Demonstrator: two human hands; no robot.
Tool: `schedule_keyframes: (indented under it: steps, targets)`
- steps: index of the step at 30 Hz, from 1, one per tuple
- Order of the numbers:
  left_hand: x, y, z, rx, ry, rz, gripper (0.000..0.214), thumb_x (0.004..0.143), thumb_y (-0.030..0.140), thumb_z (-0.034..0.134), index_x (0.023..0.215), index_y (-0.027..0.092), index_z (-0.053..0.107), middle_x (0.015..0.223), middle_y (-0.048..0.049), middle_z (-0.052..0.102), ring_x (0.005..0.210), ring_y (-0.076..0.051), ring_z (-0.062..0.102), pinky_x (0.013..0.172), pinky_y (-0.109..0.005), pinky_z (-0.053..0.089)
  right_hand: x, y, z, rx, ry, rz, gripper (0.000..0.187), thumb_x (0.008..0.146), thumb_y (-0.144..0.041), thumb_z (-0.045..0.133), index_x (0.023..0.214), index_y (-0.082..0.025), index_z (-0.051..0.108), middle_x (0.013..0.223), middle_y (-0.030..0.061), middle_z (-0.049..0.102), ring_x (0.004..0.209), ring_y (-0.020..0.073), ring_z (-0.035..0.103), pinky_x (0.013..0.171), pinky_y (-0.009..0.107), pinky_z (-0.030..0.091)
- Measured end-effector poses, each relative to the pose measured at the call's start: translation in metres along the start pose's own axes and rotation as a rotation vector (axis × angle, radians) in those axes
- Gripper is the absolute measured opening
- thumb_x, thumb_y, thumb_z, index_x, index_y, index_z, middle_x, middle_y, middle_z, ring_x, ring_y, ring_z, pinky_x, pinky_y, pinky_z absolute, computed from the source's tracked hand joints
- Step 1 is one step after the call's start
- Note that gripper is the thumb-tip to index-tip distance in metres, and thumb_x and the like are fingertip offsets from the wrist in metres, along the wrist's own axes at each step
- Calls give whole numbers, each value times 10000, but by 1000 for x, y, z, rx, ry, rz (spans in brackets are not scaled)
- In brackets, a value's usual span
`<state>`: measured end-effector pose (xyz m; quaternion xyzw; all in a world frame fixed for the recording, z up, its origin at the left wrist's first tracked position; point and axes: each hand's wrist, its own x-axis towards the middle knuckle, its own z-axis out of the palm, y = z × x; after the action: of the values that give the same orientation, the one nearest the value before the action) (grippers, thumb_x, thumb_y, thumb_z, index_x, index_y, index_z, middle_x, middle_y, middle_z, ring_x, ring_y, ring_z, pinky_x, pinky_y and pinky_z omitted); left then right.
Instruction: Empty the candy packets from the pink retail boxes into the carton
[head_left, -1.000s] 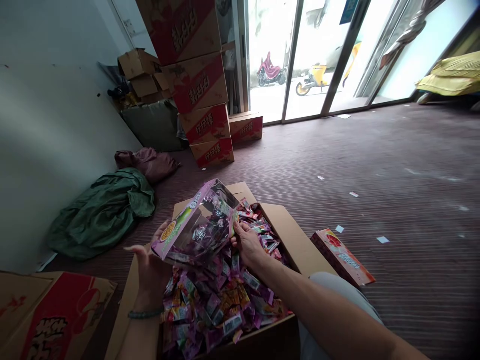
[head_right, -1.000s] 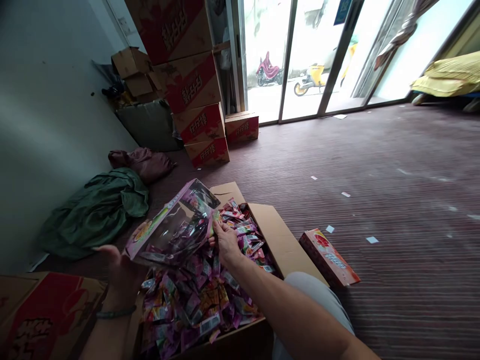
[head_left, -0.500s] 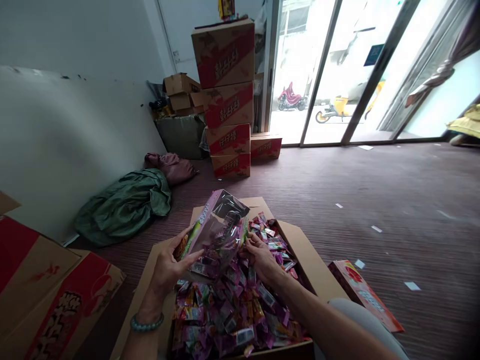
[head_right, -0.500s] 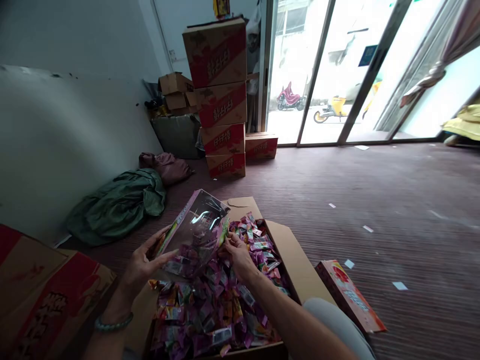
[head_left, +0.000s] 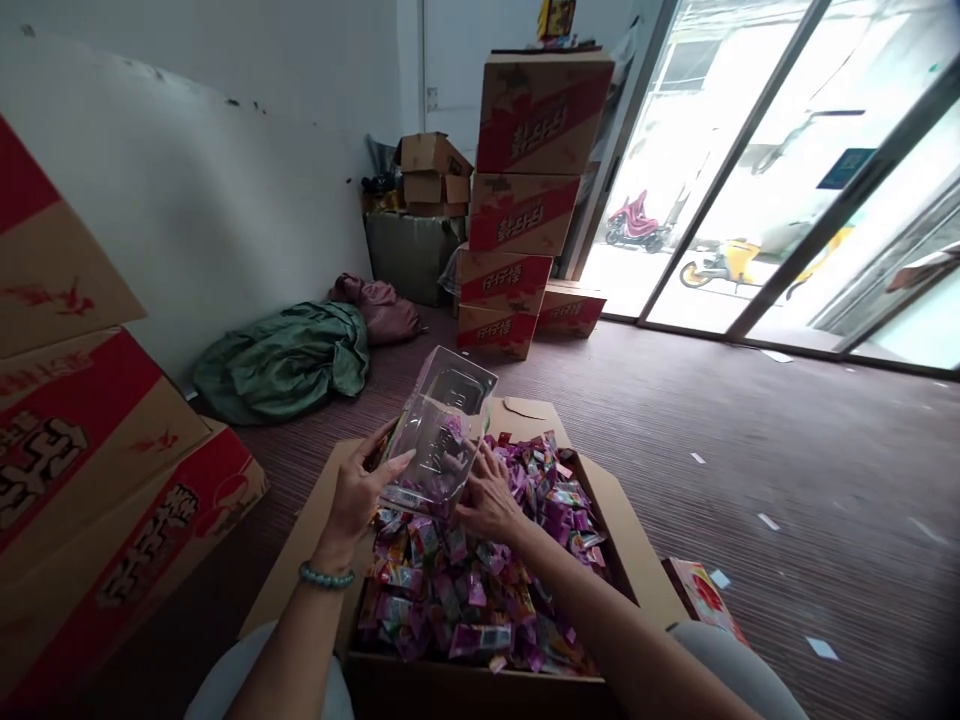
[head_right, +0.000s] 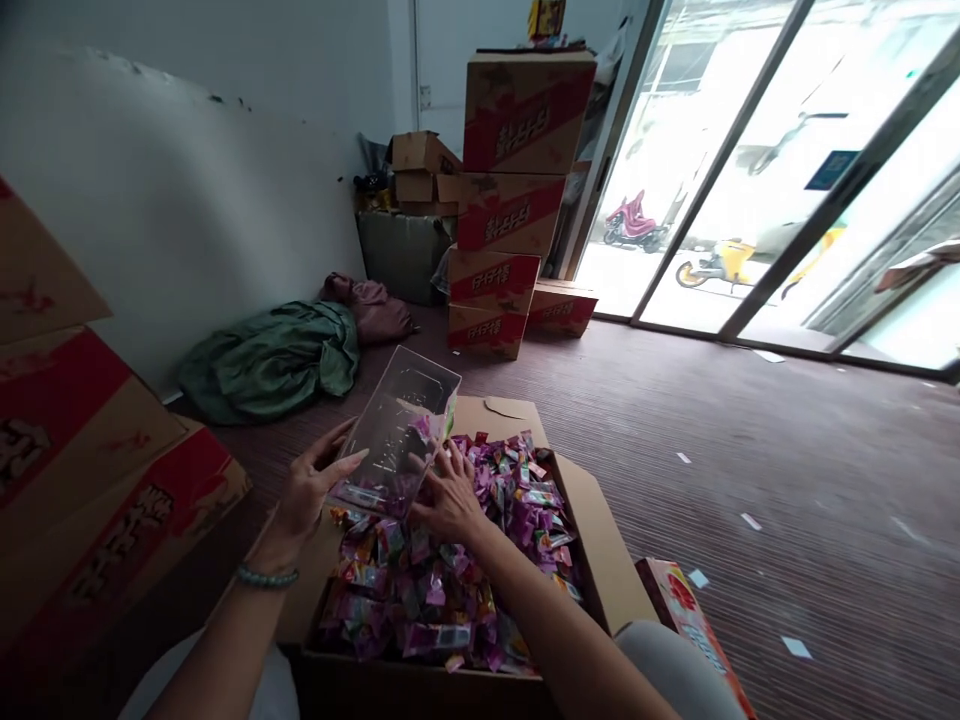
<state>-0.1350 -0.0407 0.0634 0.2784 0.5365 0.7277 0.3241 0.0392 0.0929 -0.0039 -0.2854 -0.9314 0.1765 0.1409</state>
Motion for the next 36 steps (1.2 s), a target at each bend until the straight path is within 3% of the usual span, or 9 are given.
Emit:
schedule_keyframes:
  steps: [6, 10, 15, 18, 22, 25, 27, 30, 36]
  targets:
    - [-1, 12, -38, 104, 374, 103, 595, 632, 321, 816, 1203, 237, 674, 1151, -40, 697, 1085, -263, 629, 1010, -368, 479, -11, -16, 49, -196, -305, -182, 821, 651, -730, 663, 1381, -397, 489, 1560, 54, 292, 1382, 445, 191, 1095, 663, 42]
    - [1, 20, -68, 38, 546, 96, 607, 627, 321, 811, 1212, 250, 668, 1105, -52, 703, 1011, -245, 644, 914, -369, 530, -6, -23, 91, -215, -391, -342, 572, 806, -599, 587, 1294, -299, 580, 1419, 93, 466, 1353, 390, 259, 1111, 620, 87]
    - [10, 13, -79, 16, 584, 17, 584, 593, 261, 824, 1163, 246, 696, 1008, -36, 715, 886, -176, 646, 802, -292, 541, 31, -33, 132, -251, -358, -396, 381, 924, -441, 476, 1217, -245, 622, 1292, 117, 537, 1222, 311, 409, 1075, 571, 215]
    - [15, 9, -80, -16, 623, 27, 555, 584, 240, 815, 1130, 236, 712, 965, -25, 720, 844, -163, 640, 776, -284, 537, 38, -43, 121, -270, -373, -433, 381, 863, -495, 554, 1135, -248, 656, 1229, 106, 557, 1171, 313, 427, 1039, 578, 265]
    - [16, 8, -83, -46, 629, 46, 560, 566, 243, 822, 1116, 226, 720, 924, -34, 729, 814, -172, 644, 768, -306, 530, 33, -56, 67, -201, -326, -473, 560, 808, -585, 588, 1262, -258, 575, 1344, 105, 485, 1178, 302, 413, 991, 501, 360]
    - [14, 8, -85, -86, 636, 70, 536, 561, 220, 818, 1090, 207, 730, 903, -39, 732, 796, -159, 645, 757, -284, 517, 36, -52, 27, -186, -206, -300, 619, 865, -610, 493, 1395, -292, 460, 1505, 103, 328, 1302, 342, 313, 1062, 581, 258]
    - [11, 8, -87, -111, 653, 57, 536, 559, 216, 815, 1088, 204, 729, 900, -39, 733, 783, -154, 642, 756, -288, 517, 35, -42, 19, -189, -206, -94, 760, 816, -719, 477, 1465, -340, 360, 1561, 100, 236, 1369, 426, 196, 1055, 700, 145]
    - [8, 8, -89, -123, 693, 32, 549, 557, 219, 815, 1098, 212, 723, 911, -34, 729, 780, -147, 635, 756, -294, 519, 18, -31, 40, -196, -363, 36, 894, 717, -814, 503, 1479, -382, 330, 1584, 98, 199, 1396, 503, 95, 1010, 779, 59]
    - [7, 13, -90, -114, 729, 8, 514, 569, 205, 798, 1079, 206, 730, 889, -14, 722, 760, -138, 632, 732, -286, 520, -31, -45, 121, -182, -464, -144, 745, 768, -779, 476, 1306, -274, 583, 1591, 115, 199, 1423, 468, 98, 1056, 726, 124]
